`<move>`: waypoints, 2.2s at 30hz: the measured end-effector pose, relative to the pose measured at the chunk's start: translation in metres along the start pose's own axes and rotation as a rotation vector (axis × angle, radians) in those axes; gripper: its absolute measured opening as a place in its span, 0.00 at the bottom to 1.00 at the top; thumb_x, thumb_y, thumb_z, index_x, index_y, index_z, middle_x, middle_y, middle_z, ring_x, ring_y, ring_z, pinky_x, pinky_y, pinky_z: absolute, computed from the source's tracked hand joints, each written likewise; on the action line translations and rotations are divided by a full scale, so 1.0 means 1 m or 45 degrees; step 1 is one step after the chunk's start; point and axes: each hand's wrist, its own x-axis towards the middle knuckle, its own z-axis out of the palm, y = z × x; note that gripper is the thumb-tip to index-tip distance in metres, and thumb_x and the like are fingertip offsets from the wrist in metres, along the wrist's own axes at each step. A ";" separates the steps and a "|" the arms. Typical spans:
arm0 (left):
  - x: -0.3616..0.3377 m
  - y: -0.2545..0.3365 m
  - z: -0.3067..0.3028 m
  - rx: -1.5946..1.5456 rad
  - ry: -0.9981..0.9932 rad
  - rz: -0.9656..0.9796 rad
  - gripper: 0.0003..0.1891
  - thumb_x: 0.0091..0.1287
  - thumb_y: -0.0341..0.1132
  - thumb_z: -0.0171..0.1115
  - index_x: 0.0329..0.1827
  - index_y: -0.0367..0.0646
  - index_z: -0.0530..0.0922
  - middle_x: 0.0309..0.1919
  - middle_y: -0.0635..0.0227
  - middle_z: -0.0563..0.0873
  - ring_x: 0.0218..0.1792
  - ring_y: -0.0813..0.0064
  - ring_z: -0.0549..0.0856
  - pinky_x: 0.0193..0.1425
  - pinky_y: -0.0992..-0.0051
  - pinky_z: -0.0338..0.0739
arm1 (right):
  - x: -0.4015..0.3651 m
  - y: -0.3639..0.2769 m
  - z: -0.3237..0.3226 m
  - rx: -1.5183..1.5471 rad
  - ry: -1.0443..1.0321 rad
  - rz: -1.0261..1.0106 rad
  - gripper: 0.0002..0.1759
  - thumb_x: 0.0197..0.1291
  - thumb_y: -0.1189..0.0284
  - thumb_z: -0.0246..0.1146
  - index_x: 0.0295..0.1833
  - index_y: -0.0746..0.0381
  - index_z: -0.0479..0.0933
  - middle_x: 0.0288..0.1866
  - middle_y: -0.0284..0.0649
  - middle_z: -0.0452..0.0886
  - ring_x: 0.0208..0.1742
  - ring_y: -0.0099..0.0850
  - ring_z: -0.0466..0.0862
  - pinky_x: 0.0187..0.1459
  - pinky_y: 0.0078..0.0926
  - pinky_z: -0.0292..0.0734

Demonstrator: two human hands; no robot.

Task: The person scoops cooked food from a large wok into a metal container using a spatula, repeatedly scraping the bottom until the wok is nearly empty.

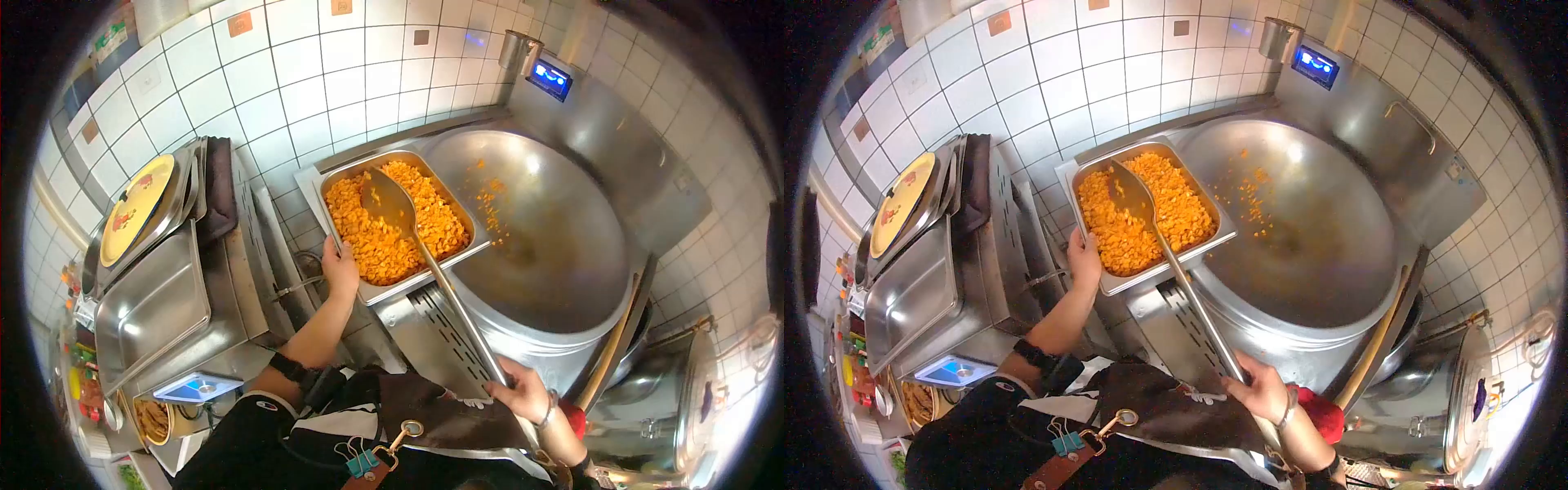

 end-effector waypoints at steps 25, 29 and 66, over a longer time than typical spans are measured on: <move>-0.006 0.020 -0.001 0.033 0.032 0.028 0.21 0.64 0.31 0.48 0.58 0.31 0.60 0.51 0.52 0.72 0.51 0.63 0.73 0.52 0.69 0.66 | -0.004 0.024 0.021 -0.336 0.352 -0.295 0.25 0.48 0.72 0.61 0.55 0.61 0.67 0.46 0.48 0.76 0.40 0.35 0.80 0.38 0.29 0.75; -0.003 0.011 -0.003 0.036 -0.003 0.074 0.21 0.63 0.32 0.48 0.58 0.31 0.60 0.51 0.52 0.72 0.51 0.62 0.72 0.53 0.68 0.66 | 0.006 0.009 0.028 -0.381 0.412 -0.185 0.25 0.50 0.70 0.61 0.55 0.60 0.65 0.42 0.48 0.76 0.38 0.39 0.80 0.37 0.31 0.74; -0.002 0.021 -0.004 0.076 -0.057 0.107 0.19 0.64 0.28 0.45 0.57 0.31 0.62 0.50 0.55 0.74 0.49 0.65 0.75 0.49 0.71 0.67 | 0.057 0.048 0.043 -0.238 0.387 0.090 0.16 0.57 0.58 0.54 0.36 0.61 0.70 0.21 0.48 0.73 0.24 0.44 0.77 0.27 0.35 0.70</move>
